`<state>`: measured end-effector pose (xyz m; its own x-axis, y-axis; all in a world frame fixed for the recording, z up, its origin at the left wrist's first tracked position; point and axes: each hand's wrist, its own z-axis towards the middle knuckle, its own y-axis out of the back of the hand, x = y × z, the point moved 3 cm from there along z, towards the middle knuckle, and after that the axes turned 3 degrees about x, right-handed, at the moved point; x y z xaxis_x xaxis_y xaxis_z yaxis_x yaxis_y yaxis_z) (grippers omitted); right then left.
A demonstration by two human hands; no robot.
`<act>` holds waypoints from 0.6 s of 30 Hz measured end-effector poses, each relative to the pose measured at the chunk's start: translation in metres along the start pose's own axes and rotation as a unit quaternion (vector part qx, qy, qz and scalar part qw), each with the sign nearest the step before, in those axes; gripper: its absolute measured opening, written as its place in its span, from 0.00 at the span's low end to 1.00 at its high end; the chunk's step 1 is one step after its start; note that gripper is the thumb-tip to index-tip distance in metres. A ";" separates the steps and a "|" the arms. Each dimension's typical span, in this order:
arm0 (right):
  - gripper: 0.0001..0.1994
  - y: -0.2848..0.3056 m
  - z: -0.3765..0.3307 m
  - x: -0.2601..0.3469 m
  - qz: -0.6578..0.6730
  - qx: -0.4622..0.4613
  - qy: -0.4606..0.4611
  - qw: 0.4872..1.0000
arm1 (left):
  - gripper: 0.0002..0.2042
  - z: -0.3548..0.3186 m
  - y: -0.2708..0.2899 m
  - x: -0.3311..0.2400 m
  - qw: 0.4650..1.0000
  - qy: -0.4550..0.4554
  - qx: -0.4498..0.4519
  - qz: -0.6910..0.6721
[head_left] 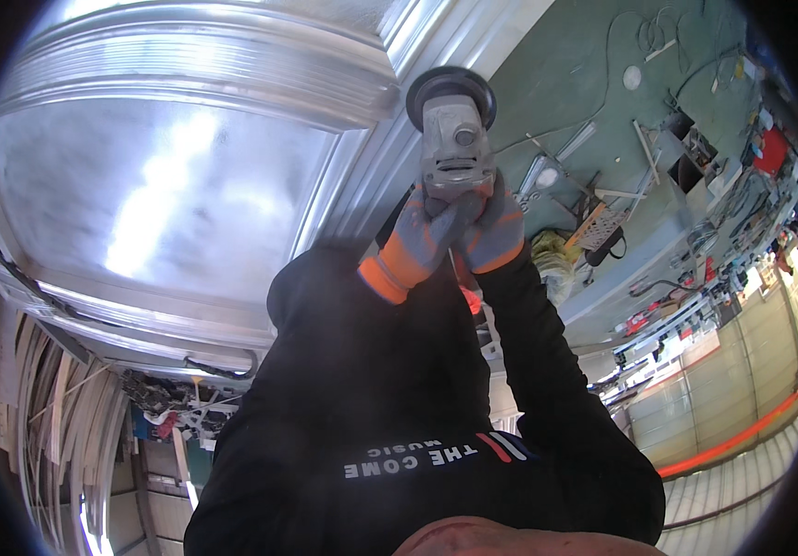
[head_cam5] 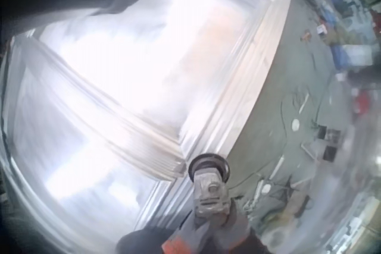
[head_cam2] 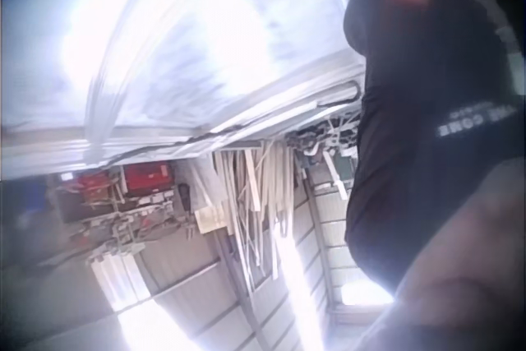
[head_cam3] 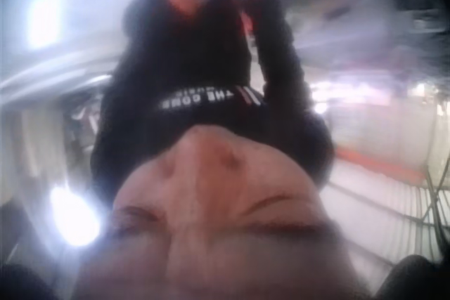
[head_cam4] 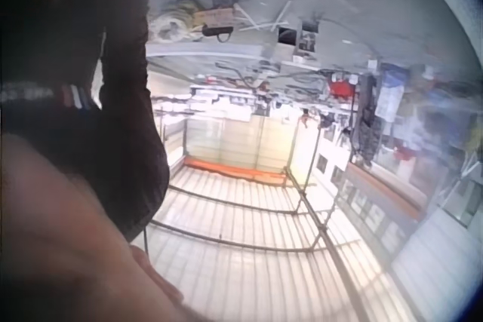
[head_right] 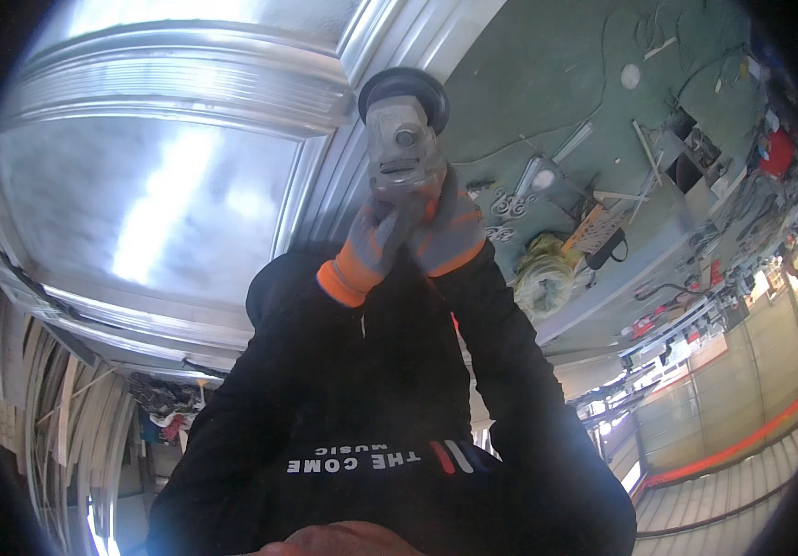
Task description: The person kneels on the floor and uses an angle grinder to smooth the edges and surface of a large white metal frame. They reposition the frame and continue grinding different sections, then set the tool down and inspect the work.
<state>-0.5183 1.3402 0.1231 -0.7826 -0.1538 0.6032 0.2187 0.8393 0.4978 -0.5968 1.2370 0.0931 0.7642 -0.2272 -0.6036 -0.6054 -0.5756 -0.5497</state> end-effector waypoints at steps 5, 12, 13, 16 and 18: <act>0.31 0.003 0.014 0.005 -0.056 -0.039 0.113 0.991 | 0.24 0.011 0.000 0.015 0.991 -0.055 -0.011 -0.123; 0.30 -0.010 0.019 0.006 -0.092 -0.042 0.111 0.989 | 0.20 0.012 0.014 0.029 0.994 -0.051 -0.035 -0.091; 0.30 -0.012 0.019 0.004 -0.114 -0.046 0.100 0.987 | 0.20 0.013 0.012 0.031 0.991 -0.076 -0.053 -0.093; 0.28 -0.015 0.024 0.002 -0.110 -0.045 0.087 0.989 | 0.20 0.018 0.014 0.033 0.985 -0.151 -0.082 -0.017; 0.27 -0.018 0.027 0.004 -0.086 -0.052 0.099 0.990 | 0.21 0.019 0.016 0.035 0.983 -0.159 -0.093 0.004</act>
<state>-0.5415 1.3384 0.0998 -0.6858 -0.3981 0.6092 0.1585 0.7353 0.6589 -0.5838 1.2349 0.0522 0.6337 0.0068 -0.7736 -0.5378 -0.7149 -0.4468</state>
